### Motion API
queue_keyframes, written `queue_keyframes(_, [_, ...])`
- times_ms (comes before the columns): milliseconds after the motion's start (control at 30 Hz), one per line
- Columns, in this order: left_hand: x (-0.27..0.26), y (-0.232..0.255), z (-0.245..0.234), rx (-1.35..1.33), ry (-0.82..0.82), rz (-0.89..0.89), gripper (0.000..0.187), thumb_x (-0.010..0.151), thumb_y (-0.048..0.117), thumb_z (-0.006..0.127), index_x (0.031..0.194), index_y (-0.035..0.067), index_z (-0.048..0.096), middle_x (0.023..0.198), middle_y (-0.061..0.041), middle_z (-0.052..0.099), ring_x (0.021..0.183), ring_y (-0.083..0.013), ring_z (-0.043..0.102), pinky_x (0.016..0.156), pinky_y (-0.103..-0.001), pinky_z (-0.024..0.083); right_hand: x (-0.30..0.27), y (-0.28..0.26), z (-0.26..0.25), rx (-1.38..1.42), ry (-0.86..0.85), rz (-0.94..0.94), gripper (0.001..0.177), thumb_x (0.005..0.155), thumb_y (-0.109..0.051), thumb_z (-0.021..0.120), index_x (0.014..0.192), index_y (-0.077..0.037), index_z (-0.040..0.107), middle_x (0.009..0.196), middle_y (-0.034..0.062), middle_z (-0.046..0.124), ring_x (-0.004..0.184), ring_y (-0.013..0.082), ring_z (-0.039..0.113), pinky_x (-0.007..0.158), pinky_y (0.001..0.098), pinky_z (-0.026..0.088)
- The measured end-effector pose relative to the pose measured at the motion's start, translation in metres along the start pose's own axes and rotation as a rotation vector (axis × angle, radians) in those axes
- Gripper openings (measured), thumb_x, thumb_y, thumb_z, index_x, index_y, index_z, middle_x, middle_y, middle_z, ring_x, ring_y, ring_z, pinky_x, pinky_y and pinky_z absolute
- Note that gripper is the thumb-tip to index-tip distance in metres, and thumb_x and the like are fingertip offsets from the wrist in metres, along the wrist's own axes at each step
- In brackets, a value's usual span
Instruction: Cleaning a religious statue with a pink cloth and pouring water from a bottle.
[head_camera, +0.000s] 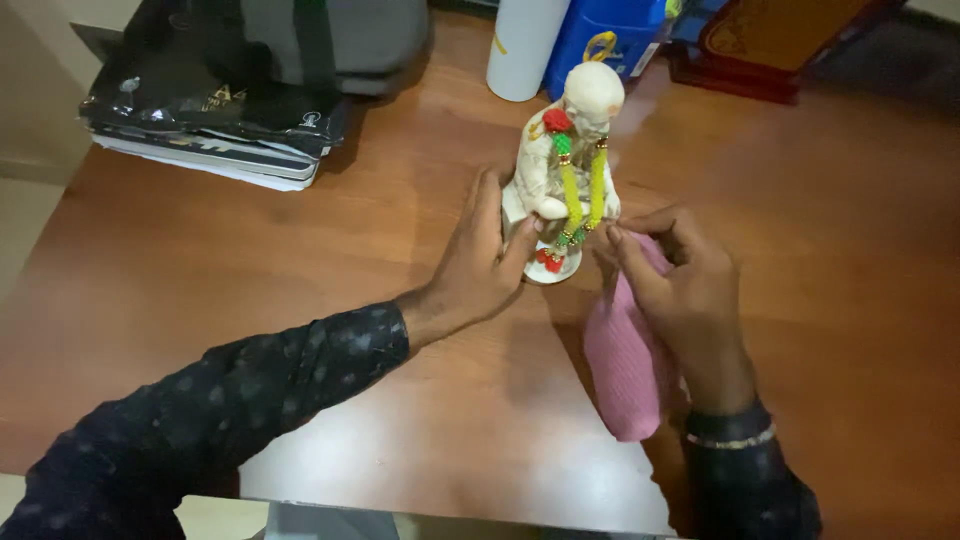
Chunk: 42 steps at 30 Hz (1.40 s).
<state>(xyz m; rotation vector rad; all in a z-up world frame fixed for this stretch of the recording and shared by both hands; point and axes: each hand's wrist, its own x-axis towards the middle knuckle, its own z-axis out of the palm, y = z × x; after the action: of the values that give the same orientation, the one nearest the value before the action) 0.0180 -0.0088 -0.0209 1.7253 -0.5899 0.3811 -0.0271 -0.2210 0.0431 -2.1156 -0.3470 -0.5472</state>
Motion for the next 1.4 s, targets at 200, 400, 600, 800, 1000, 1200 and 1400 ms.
queue_keyframes(200, [0.001, 0.0, -0.001, 0.052, -0.016, 0.024, 0.052, 0.106, 0.012, 0.056, 0.148, -0.007, 0.031, 0.141, -0.026, 0.044, 0.136, -0.039, 0.049, 0.116, -0.046, 0.04, -0.005, -0.005, 0.009, -0.165, 0.062, -0.134, 0.011, 0.102, -0.002, 0.073, 0.107, 0.004, 0.065, 0.104, 0.0123, 0.073, 0.093, 0.0165, 0.07, 0.081, 0.0291, 0.056])
queue_keyframes(400, [0.0, -0.002, 0.003, 0.011, 0.005, 0.096, 0.052, 0.107, 0.009, 0.054, 0.151, -0.007, 0.03, 0.144, -0.027, 0.044, 0.139, -0.0396, 0.048, 0.119, -0.047, 0.04, 0.008, 0.024, 0.012, 0.433, 0.003, 0.309, 0.013, 0.104, -0.005, 0.068, 0.114, 0.002, 0.062, 0.101, 0.0092, 0.072, 0.086, 0.012, 0.067, 0.075, 0.0254, 0.056])
queue_keyframes(600, [0.001, 0.006, -0.001, 0.007, -0.032, 0.041, 0.053, 0.108, 0.011, 0.055, 0.15, -0.007, 0.028, 0.141, -0.026, 0.045, 0.135, -0.0386, 0.052, 0.113, -0.046, 0.043, 0.007, -0.002, 0.02, 0.518, 0.06, 0.283, 0.015, 0.1, -0.003, 0.064, 0.114, 0.003, 0.061, 0.106, 0.006, 0.068, 0.086, 0.0095, 0.067, 0.072, 0.0262, 0.061])
queue_keyframes(800, [0.001, 0.002, 0.001, 0.039, 0.009, 0.107, 0.053, 0.107, 0.01, 0.056, 0.149, -0.006, 0.029, 0.143, -0.027, 0.045, 0.136, -0.0413, 0.05, 0.115, -0.048, 0.042, 0.007, 0.013, 0.017, 0.465, 0.049, 0.268, 0.016, 0.102, -0.002, 0.064, 0.116, 0.006, 0.064, 0.102, 0.008, 0.07, 0.087, 0.0098, 0.067, 0.078, 0.0241, 0.057])
queue_keyframes(1000, [0.002, -0.001, 0.002, 0.077, 0.0, 0.028, 0.055, 0.103, 0.012, 0.06, 0.146, -0.006, 0.03, 0.139, -0.027, 0.045, 0.132, -0.0413, 0.051, 0.113, -0.048, 0.042, 0.0, 0.026, 0.023, 0.228, 0.111, 0.107, 0.013, 0.105, -0.004, 0.068, 0.114, 0.004, 0.064, 0.101, 0.0087, 0.071, 0.086, 0.0131, 0.067, 0.077, 0.0276, 0.057])
queue_keyframes(1200, [0.001, 0.004, -0.001, 0.044, 0.022, 0.078, 0.056, 0.104, 0.011, 0.059, 0.149, -0.006, 0.032, 0.143, -0.026, 0.046, 0.135, -0.0414, 0.05, 0.116, -0.048, 0.042, 0.001, 0.018, 0.016, -0.353, 0.203, -0.221, 0.014, 0.1, -0.002, 0.074, 0.111, 0.002, 0.066, 0.101, 0.0145, 0.073, 0.095, 0.0201, 0.071, 0.084, 0.0334, 0.057])
queue_keyframes(1400, [0.003, 0.0, -0.001, 0.066, -0.004, -0.11, 0.054, 0.099, 0.026, 0.07, 0.136, -0.004, 0.043, 0.127, -0.022, 0.053, 0.124, -0.0386, 0.059, 0.104, -0.046, 0.048, -0.008, 0.005, 0.012, -0.359, 0.295, -0.331, 0.014, 0.105, 0.004, 0.072, 0.116, -0.002, 0.066, 0.109, 0.0145, 0.069, 0.09, 0.0219, 0.068, 0.079, 0.032, 0.056])
